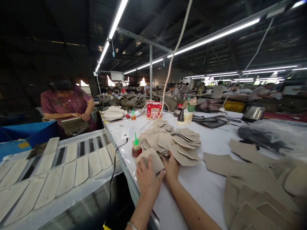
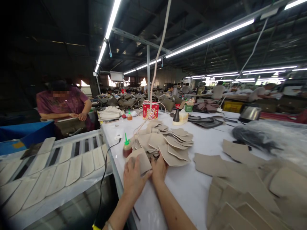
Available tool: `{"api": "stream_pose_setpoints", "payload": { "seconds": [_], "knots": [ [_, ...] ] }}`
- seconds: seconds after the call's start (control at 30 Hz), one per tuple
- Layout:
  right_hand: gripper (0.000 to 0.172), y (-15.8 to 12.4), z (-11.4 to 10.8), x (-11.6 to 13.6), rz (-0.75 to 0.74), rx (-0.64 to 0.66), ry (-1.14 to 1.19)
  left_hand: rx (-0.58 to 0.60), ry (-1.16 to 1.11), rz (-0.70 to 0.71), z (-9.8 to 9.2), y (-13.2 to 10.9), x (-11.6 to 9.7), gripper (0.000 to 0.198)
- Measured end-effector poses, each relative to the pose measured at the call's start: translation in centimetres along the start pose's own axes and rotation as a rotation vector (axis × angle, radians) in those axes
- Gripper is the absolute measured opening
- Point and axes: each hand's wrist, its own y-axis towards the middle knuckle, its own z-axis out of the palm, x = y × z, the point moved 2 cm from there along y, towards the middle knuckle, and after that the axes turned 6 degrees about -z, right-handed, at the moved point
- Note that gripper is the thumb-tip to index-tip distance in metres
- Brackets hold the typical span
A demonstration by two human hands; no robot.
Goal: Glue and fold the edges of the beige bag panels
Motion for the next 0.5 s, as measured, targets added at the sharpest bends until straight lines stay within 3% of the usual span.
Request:
{"api": "stream_pose_setpoints", "payload": {
  "seconds": [0.1, 0.2, 0.4, 0.43, 0.5],
  "knots": [
    [0.041, -0.1, -0.2, 0.3, -0.009, -0.004, 0.006, 0.025, 0.238, 0.069, 0.4, 0.7, 2.6, 0.075],
    [0.038, -0.2, -0.3, 0.4, 0.002, -0.007, 0.006, -0.001, 0.277, 0.121, 0.6, 1.6, 3.0, 0.067],
    [0.038, -0.2, 0.0, 0.4, 0.012, 0.003, -0.003, -0.185, 0.037, 0.249, 0.6, 2.6, -0.1, 0.055],
    [0.037, -0.2, 0.0, 0.3, 0.011, 0.002, -0.003, -0.177, 0.025, 0.293, 0.9, 2.9, -1.0, 0.052],
    [0.036, -0.3, 0.0, 0.3, 0.010, -0.003, -0.004, -0.044, 0.019, 0.365, 1.7, 3.9, -2.3, 0.047]
  ]
}}
